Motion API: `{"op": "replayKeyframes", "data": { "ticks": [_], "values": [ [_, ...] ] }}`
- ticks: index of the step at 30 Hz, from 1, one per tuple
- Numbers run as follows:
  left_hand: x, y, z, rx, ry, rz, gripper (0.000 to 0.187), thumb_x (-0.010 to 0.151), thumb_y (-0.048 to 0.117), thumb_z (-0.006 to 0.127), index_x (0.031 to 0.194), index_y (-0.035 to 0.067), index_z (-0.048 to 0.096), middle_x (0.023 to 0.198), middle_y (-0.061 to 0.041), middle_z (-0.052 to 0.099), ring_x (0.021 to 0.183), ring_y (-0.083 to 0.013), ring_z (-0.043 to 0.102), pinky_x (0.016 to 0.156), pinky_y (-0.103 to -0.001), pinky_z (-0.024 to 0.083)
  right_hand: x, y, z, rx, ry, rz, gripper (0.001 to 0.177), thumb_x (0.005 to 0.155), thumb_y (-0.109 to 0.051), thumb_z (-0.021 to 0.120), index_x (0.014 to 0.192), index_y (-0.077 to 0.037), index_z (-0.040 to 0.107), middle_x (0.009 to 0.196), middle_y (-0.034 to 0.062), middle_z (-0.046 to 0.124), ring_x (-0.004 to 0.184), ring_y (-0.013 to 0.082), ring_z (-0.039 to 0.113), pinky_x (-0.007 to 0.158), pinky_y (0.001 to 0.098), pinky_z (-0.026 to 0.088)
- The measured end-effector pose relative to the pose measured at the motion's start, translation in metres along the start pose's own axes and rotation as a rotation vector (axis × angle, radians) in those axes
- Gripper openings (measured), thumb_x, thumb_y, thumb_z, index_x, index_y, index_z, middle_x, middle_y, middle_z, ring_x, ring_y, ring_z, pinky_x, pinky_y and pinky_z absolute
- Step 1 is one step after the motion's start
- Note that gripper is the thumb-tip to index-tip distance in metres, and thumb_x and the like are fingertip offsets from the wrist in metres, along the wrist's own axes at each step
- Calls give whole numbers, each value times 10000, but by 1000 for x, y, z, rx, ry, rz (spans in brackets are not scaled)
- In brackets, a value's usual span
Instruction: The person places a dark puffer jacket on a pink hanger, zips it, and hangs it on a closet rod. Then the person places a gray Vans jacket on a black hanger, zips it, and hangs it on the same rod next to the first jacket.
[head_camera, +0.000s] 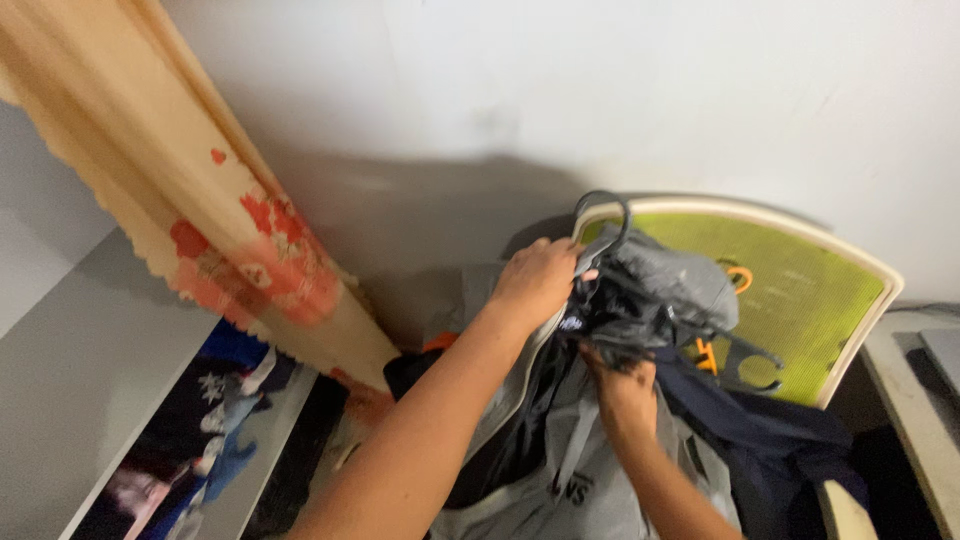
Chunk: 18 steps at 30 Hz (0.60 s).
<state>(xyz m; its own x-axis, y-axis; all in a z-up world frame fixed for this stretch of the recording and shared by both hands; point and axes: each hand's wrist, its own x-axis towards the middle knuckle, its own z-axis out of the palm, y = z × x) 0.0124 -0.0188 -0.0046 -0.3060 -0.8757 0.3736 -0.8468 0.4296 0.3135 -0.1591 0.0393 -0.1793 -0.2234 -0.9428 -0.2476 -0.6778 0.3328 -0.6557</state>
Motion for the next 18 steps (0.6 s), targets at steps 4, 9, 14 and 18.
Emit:
{"op": "replayKeyframes", "data": {
  "ticks": [4,9,14,18],
  "values": [
    [3,4,1,-60,-16,-93,178,976,235,628,1075,113,710,1012,-99,709,980,-345,669,854,-512,540,40,45,41,-713,275,-683,477,1002,-424,557,1471,-445,471,1533,241,406,1329,548,471,957,420,477],
    [1,3,9,-1,-2,14,192,919,150,616,1072,189,725,1007,-66,719,941,-327,682,835,-507,553,86,81,66,-1058,244,-635,316,1026,-182,564,1316,-100,662,1303,161,675,1177,300,664,1117,377,493],
    [10,-15,16,-14,-65,-172,194,931,130,611,1107,160,686,1014,-97,707,956,-318,705,840,-489,576,81,119,8,-1490,-113,-518,261,959,-298,587,1157,-170,700,1169,43,716,1068,181,654,1005,349,464],
    [5,-39,24,20,-47,-65,187,947,139,587,1088,150,709,1037,-128,721,973,-387,697,823,-529,561,62,142,-44,64,146,-65,178,1047,-238,571,1103,-100,666,1049,96,665,925,222,598,841,381,468]
  ]
}}
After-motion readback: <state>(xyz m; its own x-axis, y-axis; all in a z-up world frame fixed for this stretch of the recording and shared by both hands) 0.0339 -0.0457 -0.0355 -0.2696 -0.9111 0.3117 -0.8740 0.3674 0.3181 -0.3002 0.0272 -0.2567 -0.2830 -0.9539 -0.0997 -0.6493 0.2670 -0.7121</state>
